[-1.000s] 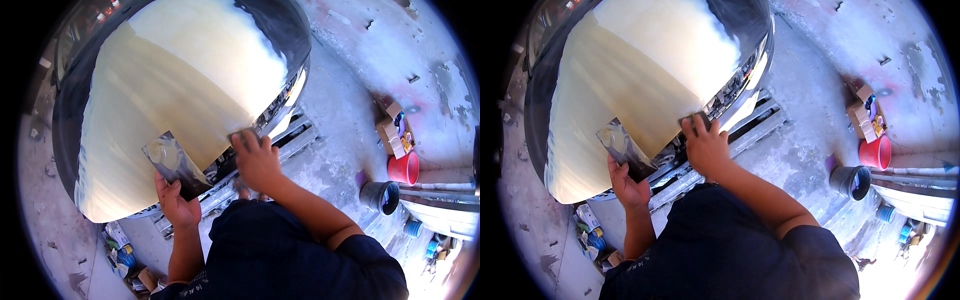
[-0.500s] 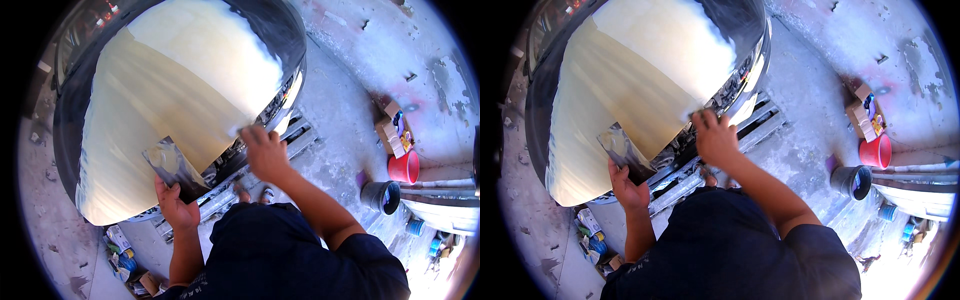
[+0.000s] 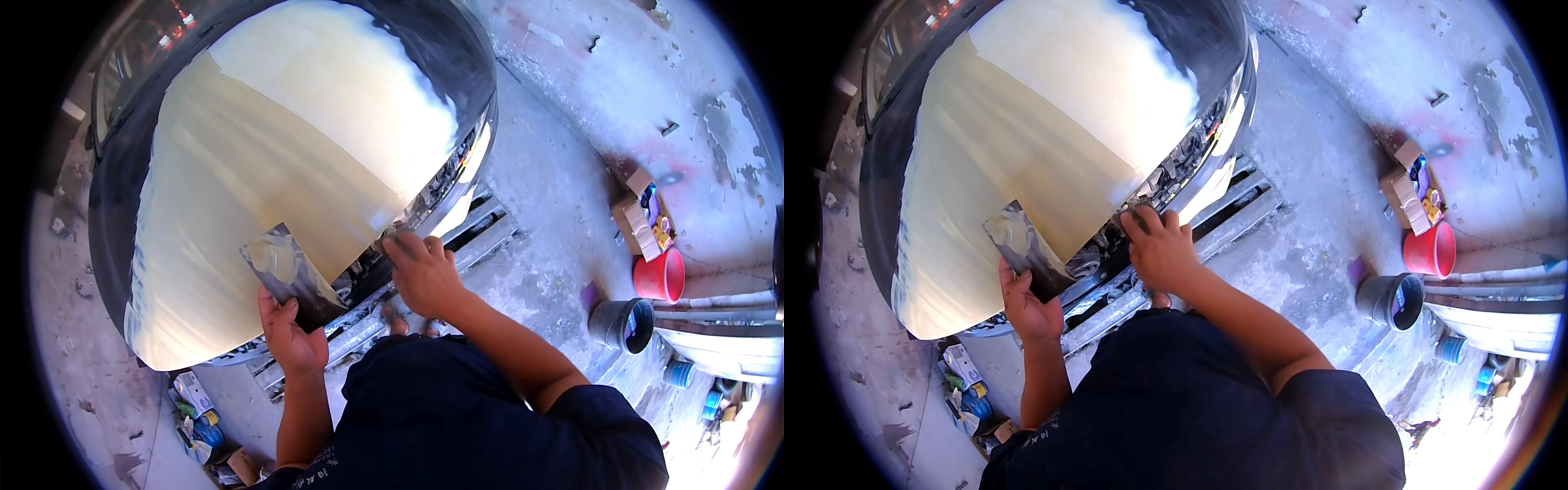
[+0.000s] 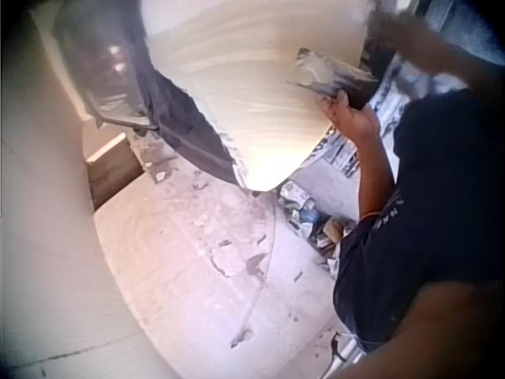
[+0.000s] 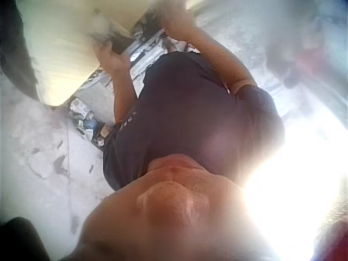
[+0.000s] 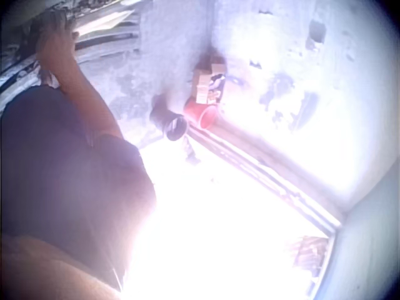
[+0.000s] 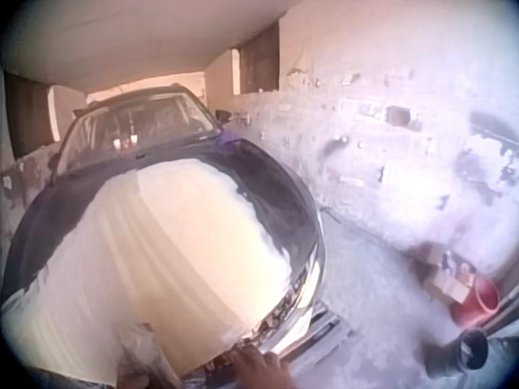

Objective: The person scoops body filler from a container onto a metal mixing board, then uses a putty knife to spread the filler across the car hood. The person repeatedly smooths the filler over the surface, working from the center outward.

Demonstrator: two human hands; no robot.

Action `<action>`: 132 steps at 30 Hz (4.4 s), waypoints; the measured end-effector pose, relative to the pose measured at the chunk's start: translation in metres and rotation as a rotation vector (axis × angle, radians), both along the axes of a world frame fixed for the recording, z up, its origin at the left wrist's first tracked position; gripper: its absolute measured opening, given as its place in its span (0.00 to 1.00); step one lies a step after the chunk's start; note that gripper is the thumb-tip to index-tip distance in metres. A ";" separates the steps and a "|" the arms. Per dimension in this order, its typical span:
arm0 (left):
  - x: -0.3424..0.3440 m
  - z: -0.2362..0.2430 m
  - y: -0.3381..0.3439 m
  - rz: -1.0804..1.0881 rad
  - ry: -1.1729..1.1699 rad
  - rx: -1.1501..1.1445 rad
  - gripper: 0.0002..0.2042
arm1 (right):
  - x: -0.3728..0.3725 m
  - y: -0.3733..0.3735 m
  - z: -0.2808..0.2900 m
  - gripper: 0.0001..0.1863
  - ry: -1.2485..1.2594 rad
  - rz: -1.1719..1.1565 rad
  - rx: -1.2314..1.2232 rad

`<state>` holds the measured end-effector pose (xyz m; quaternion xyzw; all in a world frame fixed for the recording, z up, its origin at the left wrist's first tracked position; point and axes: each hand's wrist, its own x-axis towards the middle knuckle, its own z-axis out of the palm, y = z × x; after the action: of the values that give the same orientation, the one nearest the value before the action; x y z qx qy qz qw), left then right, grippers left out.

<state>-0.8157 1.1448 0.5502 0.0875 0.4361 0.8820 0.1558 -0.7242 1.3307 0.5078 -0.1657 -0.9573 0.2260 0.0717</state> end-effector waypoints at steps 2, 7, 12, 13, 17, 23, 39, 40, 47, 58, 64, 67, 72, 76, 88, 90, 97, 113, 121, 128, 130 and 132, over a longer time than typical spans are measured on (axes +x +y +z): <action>0.000 0.000 0.001 -0.003 -0.014 0.028 0.26 | 0.004 0.005 0.002 0.26 0.068 -0.048 -0.024; 0.002 -0.004 0.004 -0.021 -0.062 0.076 0.26 | -0.003 0.042 0.011 0.26 0.046 -0.232 -0.021; 0.001 -0.003 0.012 -0.029 -0.031 0.022 0.26 | 0.009 0.002 0.005 0.27 0.024 0.037 -0.161; 0.000 -0.003 0.012 -0.032 -0.028 0.025 0.26 | 0.013 -0.001 0.007 0.27 0.107 0.066 -0.234; 0.009 -0.006 0.010 0.011 -0.121 0.020 0.25 | 0.022 0.005 0.045 0.26 0.373 0.302 -0.710; 0.007 0.024 0.032 0.041 -0.089 0.096 0.27 | 0.014 0.006 0.052 0.26 0.433 0.501 -0.489; -0.128 0.005 -0.080 0.572 0.105 0.134 0.25 | -0.203 0.116 0.156 0.22 0.357 0.236 0.226; -0.142 0.003 -0.090 0.618 0.124 0.103 0.25 | -0.236 0.119 0.165 0.23 0.324 0.234 0.262; -0.187 -0.018 -0.130 0.784 0.083 -0.001 0.27 | -0.492 0.134 0.195 0.26 -0.075 0.100 0.443; -0.184 -0.090 -0.163 1.120 0.721 -1.001 0.26 | -0.749 0.063 0.179 0.25 -0.266 0.112 0.456; -0.177 -0.031 -0.148 0.667 0.077 -0.468 0.25 | -0.836 0.104 0.144 0.24 -0.345 0.221 0.721; -0.167 -0.033 -0.152 0.719 0.103 -0.616 0.25 | -0.833 0.031 0.158 0.24 -0.316 0.221 0.600; -0.157 -0.044 -0.149 0.741 0.160 -0.720 0.24 | -0.818 0.018 0.171 0.23 -0.417 0.396 0.638; -0.144 -0.062 -0.168 0.433 0.296 -1.131 0.25 | -0.758 0.002 0.191 0.24 -0.465 0.480 0.596; -0.186 -0.042 -0.137 0.763 0.307 -0.019 0.29 | -0.580 -0.030 0.191 0.24 -0.500 0.440 0.465; -0.182 -0.043 -0.137 0.795 0.280 -0.002 0.28 | -0.538 -0.045 0.200 0.25 -0.491 0.411 0.453; -0.184 -0.036 -0.134 0.721 0.246 0.051 0.27 | -0.446 -0.031 0.181 0.24 -0.410 0.403 0.446; -0.191 0.005 -0.092 0.516 0.126 0.010 0.25 | -0.352 0.059 0.217 0.19 0.271 0.383 0.329; -0.195 0.056 -0.041 0.337 0.054 0.220 0.25 | -0.297 -0.027 0.198 0.22 0.460 0.820 0.282; -0.187 0.070 -0.003 0.394 0.100 0.210 0.24 | -0.285 -0.013 0.192 0.19 0.417 0.882 0.367; -0.185 0.073 0.002 0.424 0.108 0.199 0.24 | -0.275 -0.005 0.190 0.19 0.342 0.901 0.413; -0.184 0.074 0.003 0.445 0.104 0.200 0.24 | -0.265 0.008 0.191 0.19 0.267 0.894 0.469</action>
<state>-0.9998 1.1479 0.6241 0.0494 0.3624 0.9277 -0.0744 -0.9894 1.3390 0.6985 0.3098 -0.9420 0.0333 0.1246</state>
